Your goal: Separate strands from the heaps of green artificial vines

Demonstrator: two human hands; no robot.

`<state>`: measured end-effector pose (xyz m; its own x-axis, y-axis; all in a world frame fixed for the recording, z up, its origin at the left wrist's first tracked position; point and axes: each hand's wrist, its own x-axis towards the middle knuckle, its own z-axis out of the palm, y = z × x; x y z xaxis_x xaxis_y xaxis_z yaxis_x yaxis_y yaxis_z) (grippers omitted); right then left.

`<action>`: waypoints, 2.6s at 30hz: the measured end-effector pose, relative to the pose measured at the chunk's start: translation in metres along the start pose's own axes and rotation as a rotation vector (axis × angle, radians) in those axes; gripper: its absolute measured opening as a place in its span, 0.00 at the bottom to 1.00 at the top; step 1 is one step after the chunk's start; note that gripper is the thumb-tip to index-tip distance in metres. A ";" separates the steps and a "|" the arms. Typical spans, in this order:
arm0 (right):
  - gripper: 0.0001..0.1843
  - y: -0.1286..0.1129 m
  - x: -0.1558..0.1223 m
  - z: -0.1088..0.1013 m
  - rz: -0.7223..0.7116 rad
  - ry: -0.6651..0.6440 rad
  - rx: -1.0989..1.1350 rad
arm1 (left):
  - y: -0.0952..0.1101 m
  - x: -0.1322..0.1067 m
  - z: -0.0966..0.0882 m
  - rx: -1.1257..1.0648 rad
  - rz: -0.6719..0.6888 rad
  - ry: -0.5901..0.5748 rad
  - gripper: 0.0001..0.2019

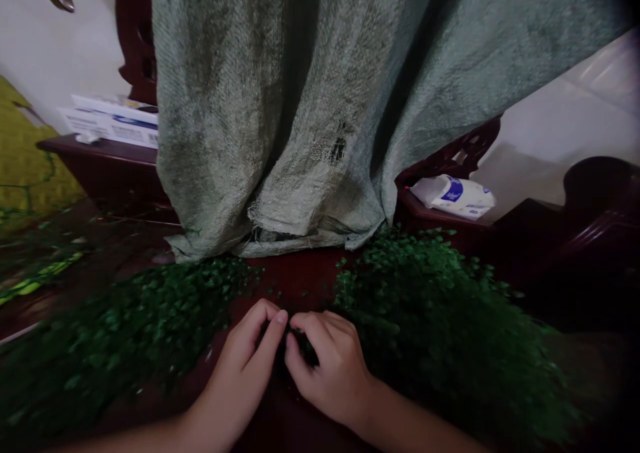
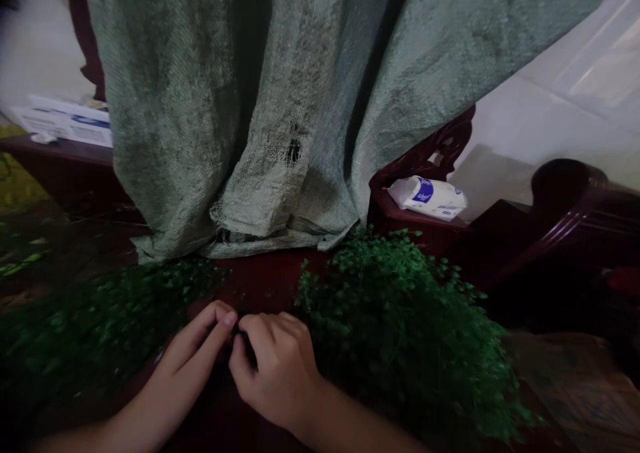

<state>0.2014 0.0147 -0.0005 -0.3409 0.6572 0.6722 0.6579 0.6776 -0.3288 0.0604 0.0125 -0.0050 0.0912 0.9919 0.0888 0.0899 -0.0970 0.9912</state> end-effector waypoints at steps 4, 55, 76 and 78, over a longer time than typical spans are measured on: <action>0.05 0.001 0.000 0.000 0.097 -0.007 0.074 | 0.003 -0.002 0.000 -0.014 -0.032 0.034 0.11; 0.05 0.001 -0.002 0.002 0.145 -0.015 0.107 | 0.009 0.000 -0.003 -0.107 -0.097 -0.008 0.09; 0.08 0.003 0.001 0.000 0.198 -0.023 0.202 | 0.010 -0.003 -0.003 -0.073 -0.105 0.030 0.07; 0.08 0.004 0.001 0.001 0.205 -0.026 0.191 | 0.009 -0.002 -0.003 -0.059 -0.074 0.005 0.06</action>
<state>0.2032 0.0179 -0.0015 -0.2319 0.7937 0.5624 0.5775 0.5776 -0.5770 0.0585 0.0099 0.0038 0.0816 0.9965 0.0155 0.0381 -0.0186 0.9991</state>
